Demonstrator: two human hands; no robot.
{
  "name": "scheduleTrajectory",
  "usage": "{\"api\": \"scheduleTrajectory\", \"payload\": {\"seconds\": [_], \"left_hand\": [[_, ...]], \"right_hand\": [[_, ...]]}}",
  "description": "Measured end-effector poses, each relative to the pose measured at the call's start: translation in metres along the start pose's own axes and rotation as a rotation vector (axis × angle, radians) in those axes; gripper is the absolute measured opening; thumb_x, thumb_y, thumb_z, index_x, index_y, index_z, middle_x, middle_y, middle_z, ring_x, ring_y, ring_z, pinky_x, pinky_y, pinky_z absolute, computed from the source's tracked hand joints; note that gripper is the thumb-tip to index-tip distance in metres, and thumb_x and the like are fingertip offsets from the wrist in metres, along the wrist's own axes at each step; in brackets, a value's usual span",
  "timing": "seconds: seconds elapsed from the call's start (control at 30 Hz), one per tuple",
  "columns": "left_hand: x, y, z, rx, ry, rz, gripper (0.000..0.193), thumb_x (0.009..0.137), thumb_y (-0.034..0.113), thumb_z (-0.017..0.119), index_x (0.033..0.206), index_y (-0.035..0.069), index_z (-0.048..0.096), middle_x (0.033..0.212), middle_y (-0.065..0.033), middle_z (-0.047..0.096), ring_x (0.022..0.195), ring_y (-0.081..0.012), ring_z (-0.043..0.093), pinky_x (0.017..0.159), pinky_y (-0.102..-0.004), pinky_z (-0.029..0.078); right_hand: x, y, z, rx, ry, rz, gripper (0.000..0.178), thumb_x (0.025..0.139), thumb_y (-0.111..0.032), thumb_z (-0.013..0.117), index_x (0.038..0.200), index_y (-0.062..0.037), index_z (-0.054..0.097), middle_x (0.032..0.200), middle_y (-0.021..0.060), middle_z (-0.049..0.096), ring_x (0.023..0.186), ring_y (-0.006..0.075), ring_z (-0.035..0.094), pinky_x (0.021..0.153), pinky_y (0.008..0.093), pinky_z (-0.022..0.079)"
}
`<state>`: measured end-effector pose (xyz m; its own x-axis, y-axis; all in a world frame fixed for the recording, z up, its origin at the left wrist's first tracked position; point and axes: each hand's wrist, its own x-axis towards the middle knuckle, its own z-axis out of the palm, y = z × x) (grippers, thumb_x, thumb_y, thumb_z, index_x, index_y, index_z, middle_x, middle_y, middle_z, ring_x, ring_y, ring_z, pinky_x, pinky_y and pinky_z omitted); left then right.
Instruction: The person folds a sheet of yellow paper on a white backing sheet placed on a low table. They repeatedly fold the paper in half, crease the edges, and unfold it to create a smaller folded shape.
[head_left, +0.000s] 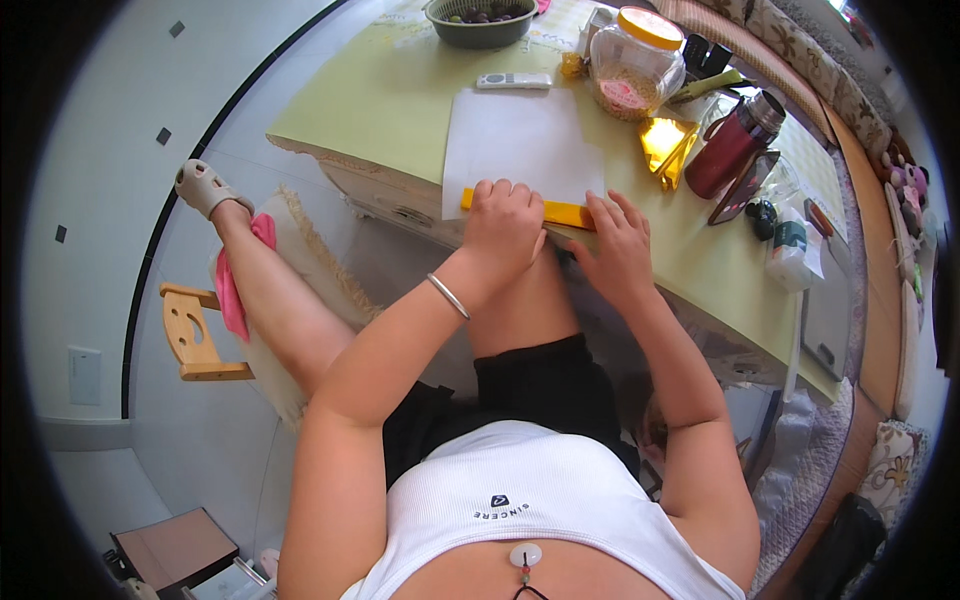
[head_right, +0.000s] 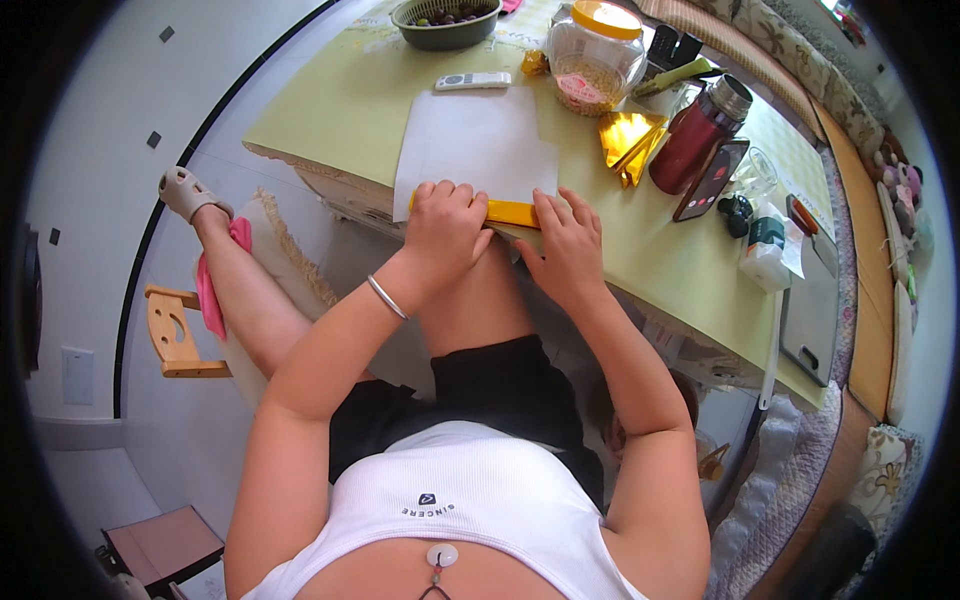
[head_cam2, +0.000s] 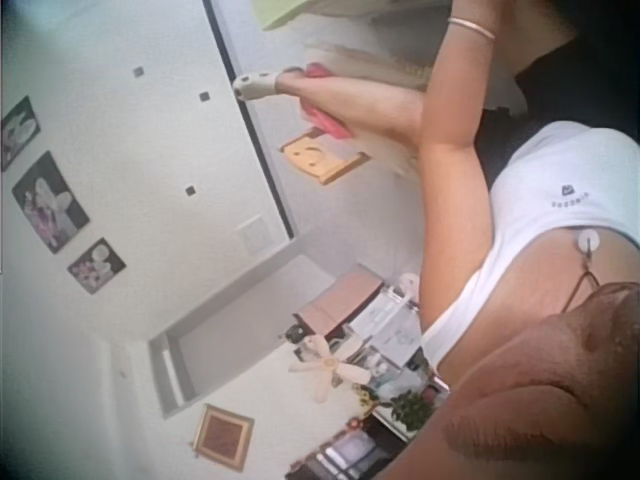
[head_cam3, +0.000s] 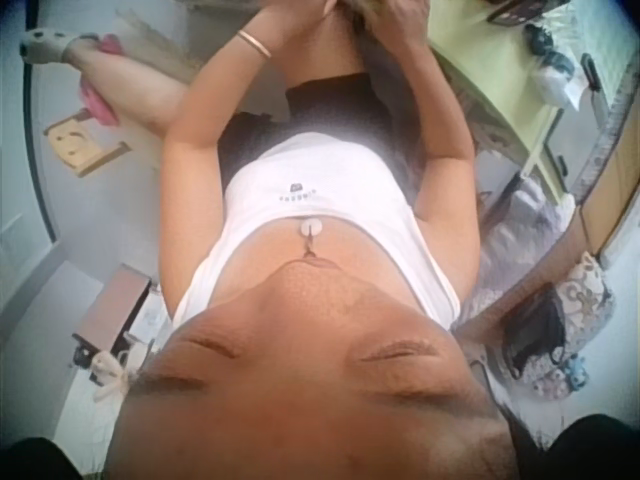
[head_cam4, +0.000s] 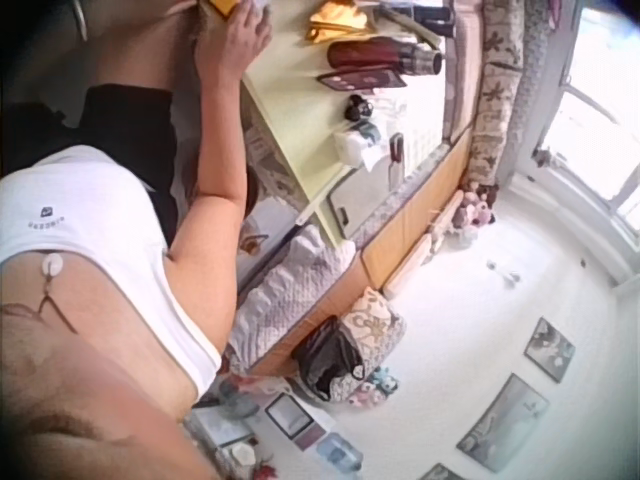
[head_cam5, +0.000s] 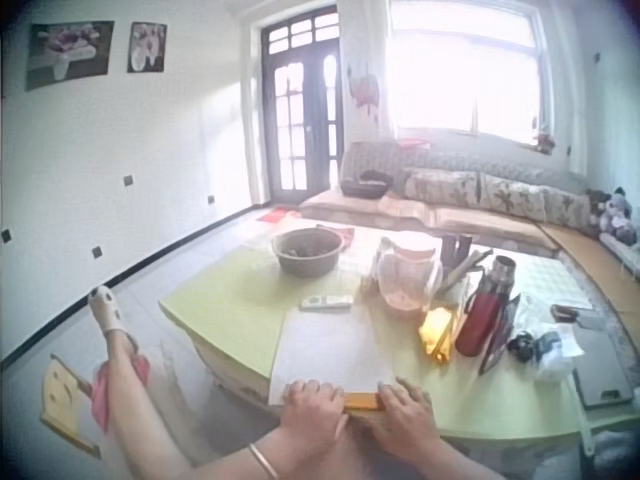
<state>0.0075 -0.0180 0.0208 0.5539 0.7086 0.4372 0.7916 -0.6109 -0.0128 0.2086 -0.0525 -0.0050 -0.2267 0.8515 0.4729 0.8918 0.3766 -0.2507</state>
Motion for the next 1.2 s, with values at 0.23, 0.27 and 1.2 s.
{"api": "scheduleTrajectory", "payload": {"seconds": [0.23,0.27,1.2], "left_hand": [[0.0,-0.017,0.004,-0.053,0.064,0.167,0.024,0.077,0.014,0.07,0.1,0.01,0.075,0.096,-0.0058,0.072,0.088,-0.024,0.066,0.078,-0.0377,0.045],[0.0,-0.023,-0.001,-0.179,0.101,0.173,0.024,0.077,0.013,0.07,0.101,0.011,0.075,0.098,-0.0056,0.073,0.088,-0.0246,0.067,0.077,-0.0375,0.046],[-0.007,-0.048,-0.022,-0.458,-0.152,0.053,0.013,0.079,0.007,0.072,0.091,0.002,0.071,0.126,-0.0201,0.063,0.115,-0.0368,0.06,0.097,-0.0415,0.05]], "right_hand": [[-0.008,-0.011,-0.026,0.256,-0.137,-0.098,0.09,0.071,-0.019,0.081,0.149,-0.0056,0.038,0.144,0.0136,0.05,0.14,0.0327,0.039,0.115,0.0469,0.029],[-0.003,-0.009,-0.03,0.221,-0.115,-0.118,0.094,0.07,-0.018,0.082,0.151,-0.006,0.035,0.148,0.0142,0.046,0.141,0.033,0.038,0.117,0.0467,0.027],[0.06,-0.007,-0.034,0.228,-0.264,-0.23,0.009,0.085,-0.014,0.067,0.09,-0.0075,0.071,0.124,0.0137,0.064,0.121,0.0321,0.057,0.096,0.0414,0.047]]}}
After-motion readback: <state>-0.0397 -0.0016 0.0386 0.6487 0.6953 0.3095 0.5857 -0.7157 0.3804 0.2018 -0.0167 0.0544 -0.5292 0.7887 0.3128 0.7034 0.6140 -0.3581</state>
